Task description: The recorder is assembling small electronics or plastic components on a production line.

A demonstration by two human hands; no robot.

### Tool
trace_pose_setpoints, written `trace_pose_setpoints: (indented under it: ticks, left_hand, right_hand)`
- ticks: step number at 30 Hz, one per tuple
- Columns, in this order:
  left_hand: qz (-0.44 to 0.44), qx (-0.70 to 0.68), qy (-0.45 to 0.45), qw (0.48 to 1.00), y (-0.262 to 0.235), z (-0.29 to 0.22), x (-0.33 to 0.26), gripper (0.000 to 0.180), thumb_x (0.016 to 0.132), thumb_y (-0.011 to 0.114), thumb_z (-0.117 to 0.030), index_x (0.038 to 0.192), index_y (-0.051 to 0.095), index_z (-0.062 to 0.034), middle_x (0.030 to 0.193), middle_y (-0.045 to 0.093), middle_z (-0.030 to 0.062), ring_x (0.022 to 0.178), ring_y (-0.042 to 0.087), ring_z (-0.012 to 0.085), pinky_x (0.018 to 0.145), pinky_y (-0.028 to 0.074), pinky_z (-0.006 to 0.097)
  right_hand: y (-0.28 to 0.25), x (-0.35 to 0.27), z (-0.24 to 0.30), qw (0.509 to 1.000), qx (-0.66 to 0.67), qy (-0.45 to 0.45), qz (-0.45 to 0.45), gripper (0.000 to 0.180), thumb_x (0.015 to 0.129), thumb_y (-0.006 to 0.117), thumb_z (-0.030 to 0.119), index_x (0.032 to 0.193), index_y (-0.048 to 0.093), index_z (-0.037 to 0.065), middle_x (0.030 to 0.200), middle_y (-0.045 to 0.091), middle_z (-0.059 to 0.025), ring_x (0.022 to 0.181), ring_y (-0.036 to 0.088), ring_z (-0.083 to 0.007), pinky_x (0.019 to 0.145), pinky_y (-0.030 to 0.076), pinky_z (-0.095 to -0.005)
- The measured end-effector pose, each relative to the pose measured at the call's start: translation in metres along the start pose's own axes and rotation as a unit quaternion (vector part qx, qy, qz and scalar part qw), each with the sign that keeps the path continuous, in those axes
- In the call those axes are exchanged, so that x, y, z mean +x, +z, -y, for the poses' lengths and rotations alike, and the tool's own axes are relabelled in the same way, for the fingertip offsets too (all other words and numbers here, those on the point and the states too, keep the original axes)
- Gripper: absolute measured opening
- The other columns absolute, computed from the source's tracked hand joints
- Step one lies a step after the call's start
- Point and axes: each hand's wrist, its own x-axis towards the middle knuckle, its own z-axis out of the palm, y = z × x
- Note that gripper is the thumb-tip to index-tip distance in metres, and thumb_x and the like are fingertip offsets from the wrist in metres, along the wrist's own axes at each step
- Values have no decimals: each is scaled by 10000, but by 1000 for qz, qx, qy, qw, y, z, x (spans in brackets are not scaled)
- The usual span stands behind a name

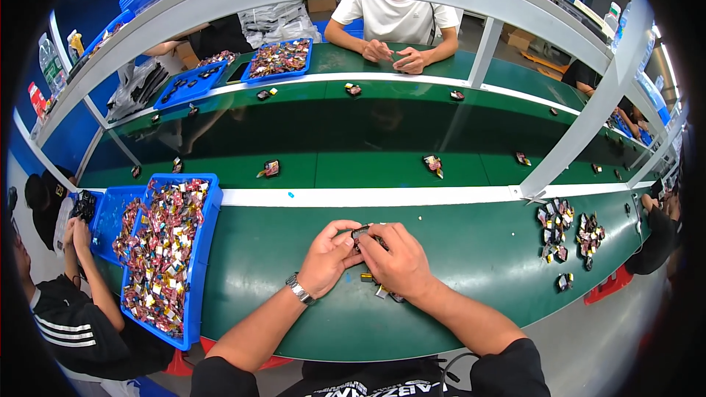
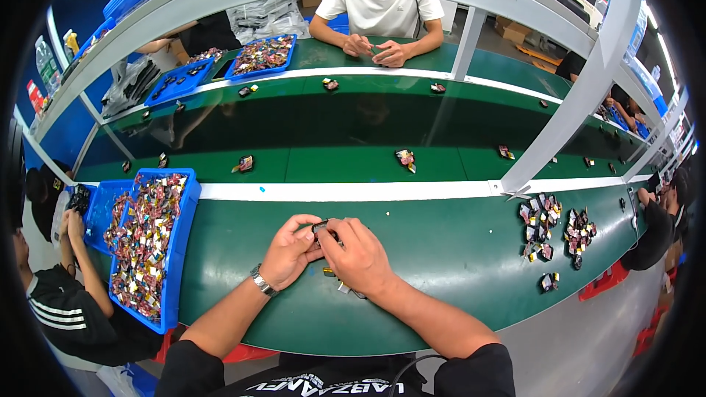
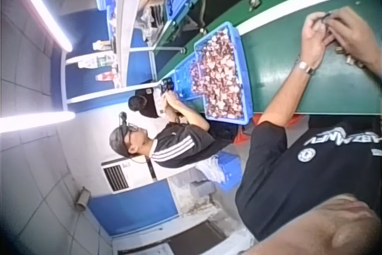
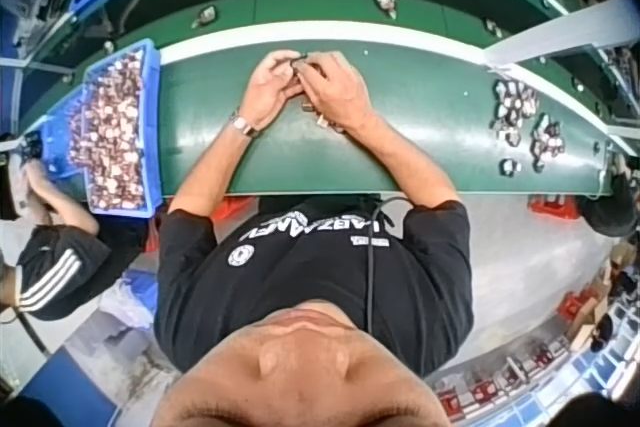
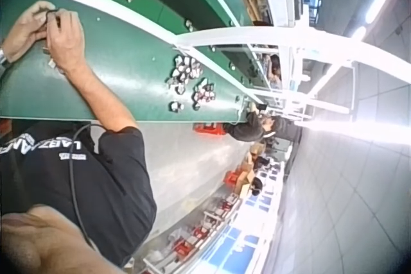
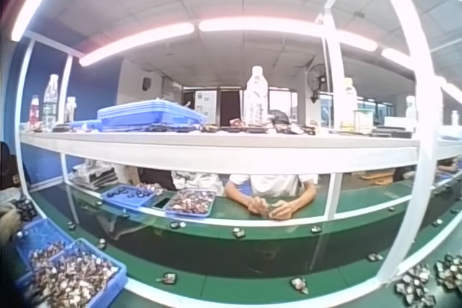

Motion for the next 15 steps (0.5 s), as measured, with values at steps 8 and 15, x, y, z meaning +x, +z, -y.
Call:
trace_pose_setpoints:
  ticks: [8,15]
  left_hand:
    - [-5,-1,4,1000,1,0,0,286,1008,535,-111,1272,442,-51,1203,623,124,1114,614,213,990,510,424]
    - [-10,-3,4,1000,5,-2,0,277,1010,525,-99,1270,444,-50,1186,626,113,1110,612,203,993,508,426]
  right_hand:
    - [1,-1,2,1000,-16,-6,10,289,711,685,16,997,652,-12,978,594,-99,857,599,-240,719,547,-328]
    - [2,0,4,999,-47,-5,16,319,706,678,40,1017,642,-20,1011,592,-105,888,598,-244,722,555,-324]
